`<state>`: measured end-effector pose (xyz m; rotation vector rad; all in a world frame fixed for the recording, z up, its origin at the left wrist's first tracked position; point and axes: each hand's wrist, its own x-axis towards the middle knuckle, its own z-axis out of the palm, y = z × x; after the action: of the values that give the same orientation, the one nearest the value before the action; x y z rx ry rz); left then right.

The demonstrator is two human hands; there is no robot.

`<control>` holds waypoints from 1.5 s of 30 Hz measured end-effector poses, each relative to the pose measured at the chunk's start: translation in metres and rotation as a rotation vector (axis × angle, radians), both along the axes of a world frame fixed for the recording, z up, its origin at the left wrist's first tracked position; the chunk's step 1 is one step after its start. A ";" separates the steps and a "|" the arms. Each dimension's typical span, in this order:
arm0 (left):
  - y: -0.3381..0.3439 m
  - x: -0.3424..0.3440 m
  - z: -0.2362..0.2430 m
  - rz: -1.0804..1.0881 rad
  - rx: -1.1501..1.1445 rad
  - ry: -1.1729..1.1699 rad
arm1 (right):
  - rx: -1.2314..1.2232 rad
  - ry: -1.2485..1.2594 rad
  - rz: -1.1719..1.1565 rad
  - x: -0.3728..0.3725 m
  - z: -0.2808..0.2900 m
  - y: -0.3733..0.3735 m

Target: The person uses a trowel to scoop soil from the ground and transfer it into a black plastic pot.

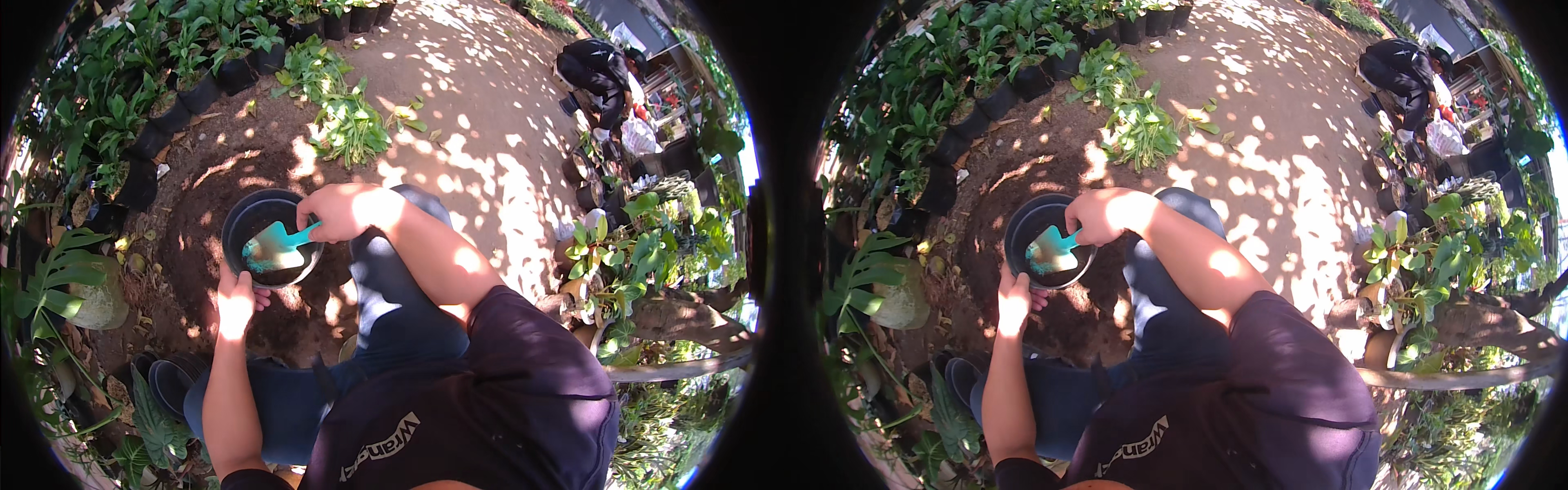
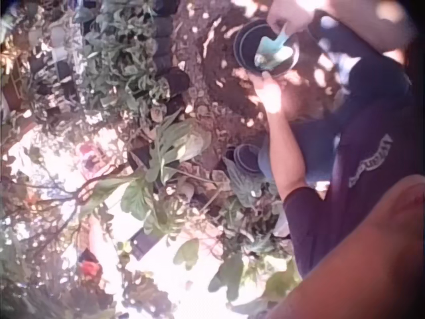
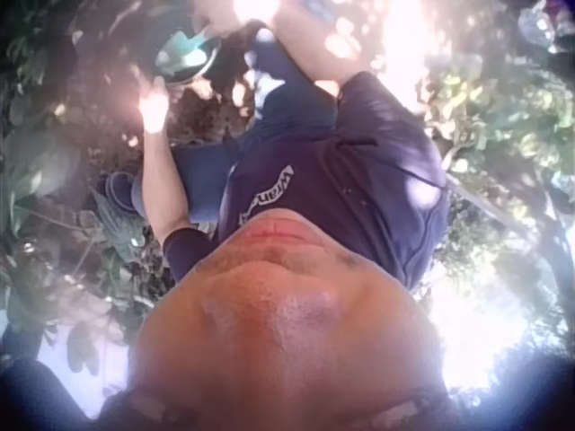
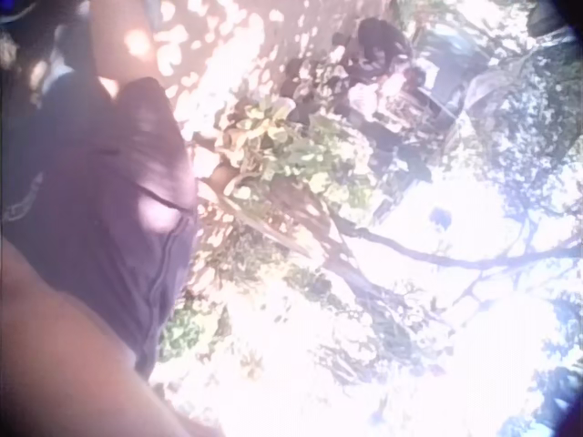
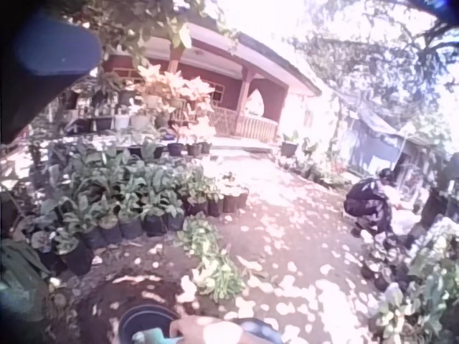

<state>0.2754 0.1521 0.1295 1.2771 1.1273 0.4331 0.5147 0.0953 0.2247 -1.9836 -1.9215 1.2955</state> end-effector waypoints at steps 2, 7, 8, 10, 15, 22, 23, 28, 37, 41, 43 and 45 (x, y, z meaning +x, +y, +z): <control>0.000 -0.001 -0.001 -0.012 -0.016 0.014 | -0.013 -0.047 0.048 -0.003 0.001 0.005; -0.005 -0.007 -0.002 0.013 0.021 0.029 | 0.091 -0.091 0.152 -0.011 -0.005 0.015; 0.001 -0.006 -0.004 0.015 -0.003 -0.008 | 0.058 -0.111 0.167 -0.014 -0.009 0.020; 0.008 -0.019 -0.013 0.054 -0.092 0.009 | 0.043 -0.110 0.252 -0.025 -0.003 0.028; 0.008 -0.016 -0.001 0.050 0.008 0.060 | 0.026 0.010 0.117 -0.014 -0.002 0.023; 0.010 -0.016 0.005 0.091 0.014 0.057 | 0.023 0.055 0.025 -0.016 0.006 0.020; 0.010 -0.017 0.004 0.080 0.012 0.040 | 0.030 0.062 0.016 -0.015 -0.003 0.019; 0.009 -0.017 0.009 0.141 -0.041 0.002 | 0.087 0.035 0.054 -0.016 -0.006 0.026; 0.012 -0.025 0.014 0.147 -0.027 -0.054 | 0.185 0.042 0.007 -0.013 -0.003 0.020; 0.017 -0.026 0.012 0.160 0.022 -0.031 | 0.118 0.038 0.011 -0.009 -0.017 0.021; 0.019 -0.020 0.021 0.187 -0.006 0.021 | 0.121 0.136 -0.112 0.006 -0.007 0.014; 0.021 -0.014 0.032 0.184 -0.046 0.056 | 0.104 0.431 -0.405 0.031 -0.016 0.003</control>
<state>0.2610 0.1726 0.1616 1.1554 1.3007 0.5076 0.5454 0.0981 0.2089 -1.7397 -1.2868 1.3349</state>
